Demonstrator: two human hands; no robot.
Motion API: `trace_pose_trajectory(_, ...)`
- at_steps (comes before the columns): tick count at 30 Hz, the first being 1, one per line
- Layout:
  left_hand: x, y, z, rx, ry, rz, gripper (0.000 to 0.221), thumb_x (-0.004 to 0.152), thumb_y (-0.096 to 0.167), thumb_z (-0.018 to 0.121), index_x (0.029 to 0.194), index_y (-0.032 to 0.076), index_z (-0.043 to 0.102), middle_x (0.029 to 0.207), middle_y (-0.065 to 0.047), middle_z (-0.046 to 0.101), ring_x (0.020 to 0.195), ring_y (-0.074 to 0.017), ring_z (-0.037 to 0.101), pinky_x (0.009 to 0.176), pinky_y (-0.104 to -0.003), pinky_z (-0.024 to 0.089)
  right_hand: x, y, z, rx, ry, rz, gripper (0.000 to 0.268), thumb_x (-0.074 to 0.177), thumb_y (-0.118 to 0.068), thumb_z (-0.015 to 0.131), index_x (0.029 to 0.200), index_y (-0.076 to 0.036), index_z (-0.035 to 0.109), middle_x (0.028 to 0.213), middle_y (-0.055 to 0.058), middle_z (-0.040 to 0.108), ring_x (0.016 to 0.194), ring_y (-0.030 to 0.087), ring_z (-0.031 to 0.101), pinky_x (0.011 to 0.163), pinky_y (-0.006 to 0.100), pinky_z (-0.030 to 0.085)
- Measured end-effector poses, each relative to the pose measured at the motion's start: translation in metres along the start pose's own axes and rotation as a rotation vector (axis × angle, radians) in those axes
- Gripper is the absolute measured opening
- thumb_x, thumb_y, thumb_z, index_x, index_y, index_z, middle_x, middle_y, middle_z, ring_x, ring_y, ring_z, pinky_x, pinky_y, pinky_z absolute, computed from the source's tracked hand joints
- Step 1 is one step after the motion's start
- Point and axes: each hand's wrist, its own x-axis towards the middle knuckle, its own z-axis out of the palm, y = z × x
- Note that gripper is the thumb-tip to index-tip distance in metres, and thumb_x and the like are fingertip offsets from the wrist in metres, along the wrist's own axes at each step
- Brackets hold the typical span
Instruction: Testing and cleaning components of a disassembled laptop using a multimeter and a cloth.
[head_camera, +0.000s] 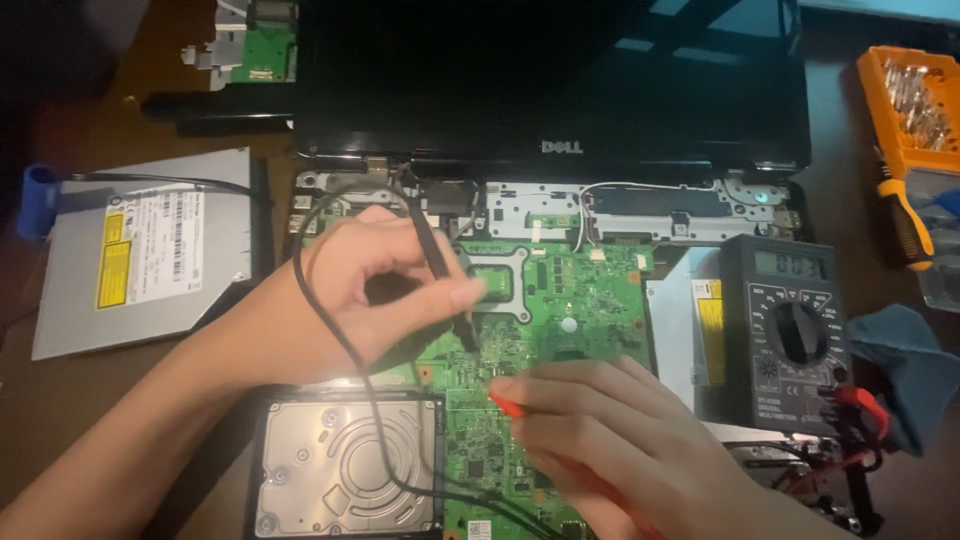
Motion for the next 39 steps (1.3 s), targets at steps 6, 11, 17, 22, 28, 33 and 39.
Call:
trace_pose_trajectory(6,0.001,-0.001,-0.006,-0.231,0.04,-0.12,0.021,0.096,0.024,0.063,0.086,0.009,0.075,0.056,0.005,0.057,0.044,-0.0042,0.045,0.039,-0.019,0.036,-0.01,0.006,0.006,0.006,0.045,0.061,0.046,0.105,-0.04,0.036,0.103,-0.008,0.069,0.129,0.012,0.073,0.114,0.022,0.074,0.095,0.038,0.061)
trace_pose_trajectory(11,-0.002,0.008,-0.01,-0.208,0.039,-0.113,0.022,0.097,0.02,0.059,0.092,0.009,0.077,0.058,0.005,0.06,0.045,-0.004,0.043,0.043,-0.019,0.034,0.003,-0.006,0.003,0.089,0.125,0.284,0.01,0.082,-0.009,0.068,0.092,-0.008,0.069,0.119,0.008,0.08,0.08,0.011,0.078,0.067,0.023,0.06)
trace_pose_trajectory(17,-0.001,0.008,-0.011,-0.147,0.023,-0.082,0.016,0.096,0.018,0.061,0.091,0.01,0.073,0.057,0.004,0.062,0.043,-0.0069,0.043,0.041,-0.022,0.033,-0.008,0.0,0.001,0.441,0.308,0.648,0.02,0.084,-0.005,0.065,0.103,-0.005,0.071,0.1,0.013,0.085,0.068,0.017,0.07,0.061,0.032,0.06)
trace_pose_trajectory(22,-0.002,0.002,-0.007,-0.223,0.048,-0.02,0.017,0.097,0.015,0.06,0.091,0.008,0.073,0.061,0.002,0.068,0.047,-0.0052,0.046,0.046,-0.019,0.037,-0.013,0.004,-0.009,0.384,0.36,0.764,0.009,0.084,-0.004,0.063,0.091,-0.003,0.068,0.094,0.016,0.092,0.048,0.023,0.087,0.045,0.032,0.081)
trace_pose_trajectory(28,-0.005,-0.006,-0.007,-0.263,0.017,0.03,0.018,0.1,0.02,0.058,0.091,0.009,0.07,0.056,0.005,0.055,0.046,-0.0044,0.047,0.041,-0.019,0.038,0.006,0.012,-0.023,0.568,0.445,0.772,0.023,0.101,-0.004,0.053,0.082,0.003,0.065,0.065,0.016,0.065,0.056,0.024,0.06,0.057,0.036,0.054)
trace_pose_trajectory(33,-0.007,0.005,-0.009,-0.154,0.033,-0.042,0.023,0.095,0.024,0.065,0.081,0.009,0.075,0.05,0.004,0.056,0.04,-0.0077,0.039,0.039,-0.024,0.029,0.029,0.025,-0.012,0.857,0.541,0.66,0.033,0.109,-0.011,0.047,0.078,-0.005,0.053,0.073,0.007,0.054,0.07,0.019,0.054,0.063,0.031,0.046)
trace_pose_trajectory(39,-0.006,0.007,-0.006,-0.115,0.061,-0.023,0.023,0.095,0.023,0.066,0.077,0.009,0.072,0.051,0.003,0.061,0.039,-0.0074,0.044,0.038,-0.022,0.032,0.055,0.031,0.003,0.635,0.482,0.637,0.023,0.106,-0.019,0.056,0.087,-0.008,0.051,0.06,-0.002,0.047,0.039,0.008,0.044,0.035,0.021,0.031)
